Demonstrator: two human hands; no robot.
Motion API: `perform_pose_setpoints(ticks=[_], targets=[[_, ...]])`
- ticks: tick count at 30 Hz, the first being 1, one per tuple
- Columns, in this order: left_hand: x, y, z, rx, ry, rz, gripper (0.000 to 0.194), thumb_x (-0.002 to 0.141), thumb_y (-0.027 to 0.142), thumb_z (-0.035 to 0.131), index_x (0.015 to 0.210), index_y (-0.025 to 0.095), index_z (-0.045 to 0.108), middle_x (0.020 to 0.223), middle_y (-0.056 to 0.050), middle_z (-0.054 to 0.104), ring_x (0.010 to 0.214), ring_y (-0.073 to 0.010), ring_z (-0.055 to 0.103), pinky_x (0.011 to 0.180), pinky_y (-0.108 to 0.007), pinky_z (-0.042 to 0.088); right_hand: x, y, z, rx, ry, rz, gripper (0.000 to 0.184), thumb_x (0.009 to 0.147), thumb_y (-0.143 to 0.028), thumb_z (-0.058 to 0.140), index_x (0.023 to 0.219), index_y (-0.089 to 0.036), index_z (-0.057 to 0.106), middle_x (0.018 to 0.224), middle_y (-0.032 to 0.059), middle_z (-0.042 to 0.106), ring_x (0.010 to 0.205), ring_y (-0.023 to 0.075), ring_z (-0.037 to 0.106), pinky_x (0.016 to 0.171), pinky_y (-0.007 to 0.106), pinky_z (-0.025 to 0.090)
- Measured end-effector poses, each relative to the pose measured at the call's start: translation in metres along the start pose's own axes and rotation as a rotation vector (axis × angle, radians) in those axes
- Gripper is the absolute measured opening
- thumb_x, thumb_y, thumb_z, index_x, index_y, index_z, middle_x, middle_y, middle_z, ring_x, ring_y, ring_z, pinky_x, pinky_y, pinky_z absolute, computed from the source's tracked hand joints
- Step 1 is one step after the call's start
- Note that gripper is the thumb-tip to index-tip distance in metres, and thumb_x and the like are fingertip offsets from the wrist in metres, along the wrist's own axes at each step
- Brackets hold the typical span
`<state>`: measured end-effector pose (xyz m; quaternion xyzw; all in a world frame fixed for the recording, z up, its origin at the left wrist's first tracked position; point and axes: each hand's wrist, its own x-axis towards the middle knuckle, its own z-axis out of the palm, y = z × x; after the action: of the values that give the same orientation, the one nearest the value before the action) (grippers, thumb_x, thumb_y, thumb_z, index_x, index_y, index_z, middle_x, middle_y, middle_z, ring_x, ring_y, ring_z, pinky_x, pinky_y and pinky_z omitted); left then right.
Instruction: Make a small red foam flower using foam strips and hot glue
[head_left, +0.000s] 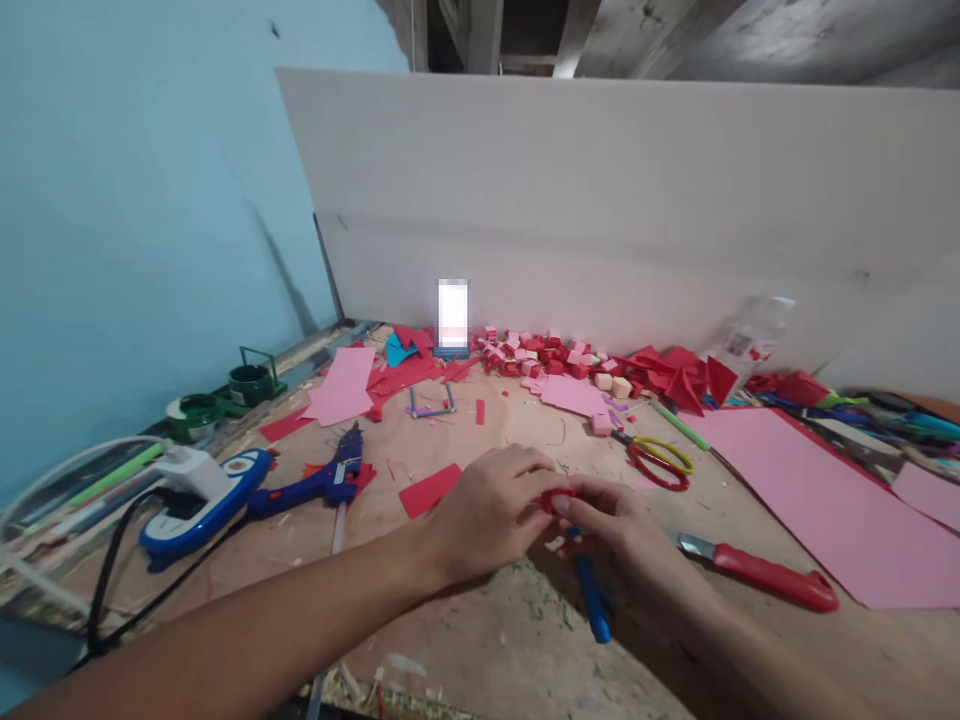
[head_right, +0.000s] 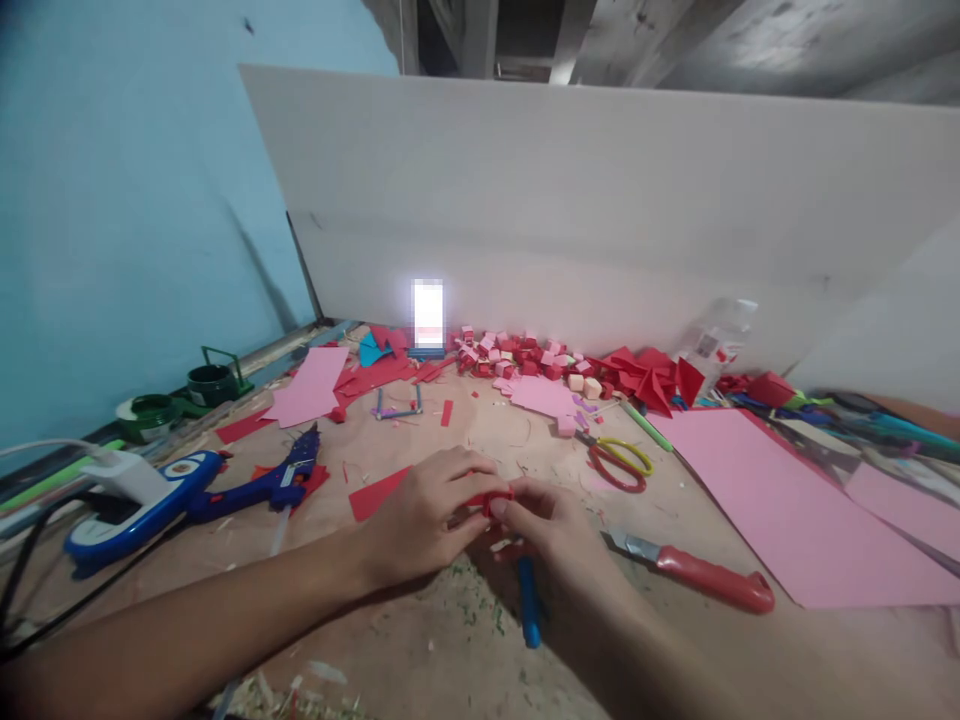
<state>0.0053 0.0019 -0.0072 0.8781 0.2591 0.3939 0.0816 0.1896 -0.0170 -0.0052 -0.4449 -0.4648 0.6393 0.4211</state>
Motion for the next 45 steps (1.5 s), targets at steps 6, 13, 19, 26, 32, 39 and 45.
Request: perform_pose_setpoints(ticks=[6,13,19,26,32,39,45], targets=[[0.000,-0.002,0.001,-0.013,-0.007,-0.013,0.017,0.091,0.012,0.063,0.107,0.016,0.068,0.105,-0.009,0.071,0.097,-0.0216,0.065,0.086,-0.034,0.055,-0.001,-0.002,0.002,-0.007,0.015,0.003,0.042,0.060,-0.051,0.093,0.080,-0.017,0.079,0.076,0.0069,0.072,0.068,0.0172,0.066,0.059,0.026,0.057],[-0.001,-0.001,0.000,-0.009,-0.013,-0.024,0.023,0.088,0.010,0.064,0.109,0.018,0.068,0.107,-0.008,0.071,0.099,-0.0222,0.065,0.087,-0.035,0.055,-0.001,-0.003,0.002,-0.021,0.033,-0.014,0.044,0.060,-0.052,0.093,0.083,-0.016,0.080,0.079,0.0085,0.073,0.069,0.0186,0.067,0.058,0.026,0.056],[-0.001,0.000,-0.001,0.009,0.005,-0.052,0.023,0.087,0.010,0.064,0.108,0.019,0.068,0.108,-0.008,0.071,0.100,-0.0227,0.065,0.089,-0.037,0.054,-0.002,0.001,0.004,0.001,0.040,-0.031,0.045,0.061,-0.048,0.093,0.090,-0.017,0.081,0.082,0.0084,0.074,0.068,0.0186,0.068,0.059,0.028,0.056],[0.002,-0.006,-0.004,0.032,0.055,-0.200,0.016,0.086,0.015,0.071,0.101,0.020,0.068,0.102,-0.006,0.072,0.098,-0.0240,0.065,0.087,-0.039,0.053,0.002,-0.004,-0.010,-0.060,0.277,-0.184,0.045,0.059,-0.046,0.094,0.092,-0.018,0.083,0.089,0.0109,0.076,0.075,0.0239,0.068,0.064,0.035,0.055],[0.001,-0.006,-0.004,0.026,0.012,-0.231,0.021,0.083,0.014,0.073,0.103,0.020,0.070,0.102,-0.005,0.072,0.097,-0.0240,0.066,0.086,-0.039,0.052,0.008,-0.005,-0.017,-0.124,0.376,-0.243,0.036,0.053,-0.046,0.095,0.073,-0.018,0.082,0.088,0.0115,0.075,0.068,0.0209,0.060,0.059,0.034,0.047],[0.001,-0.007,-0.004,0.025,-0.041,-0.253,0.021,0.083,0.014,0.072,0.102,0.021,0.071,0.103,-0.005,0.073,0.099,-0.0242,0.066,0.087,-0.039,0.051,0.008,-0.003,-0.018,-0.119,0.312,-0.244,0.033,0.056,-0.044,0.094,0.063,-0.019,0.073,0.072,0.0042,0.066,0.058,0.0160,0.052,0.055,0.031,0.039],[0.001,-0.008,-0.003,0.028,-0.052,-0.254,0.020,0.082,0.012,0.073,0.100,0.020,0.070,0.101,-0.004,0.072,0.097,-0.0231,0.065,0.087,-0.038,0.051,0.009,-0.004,-0.019,-0.027,0.277,-0.231,0.038,0.054,-0.041,0.096,0.064,-0.020,0.065,0.067,0.0013,0.065,0.059,0.0168,0.058,0.057,0.030,0.044]])
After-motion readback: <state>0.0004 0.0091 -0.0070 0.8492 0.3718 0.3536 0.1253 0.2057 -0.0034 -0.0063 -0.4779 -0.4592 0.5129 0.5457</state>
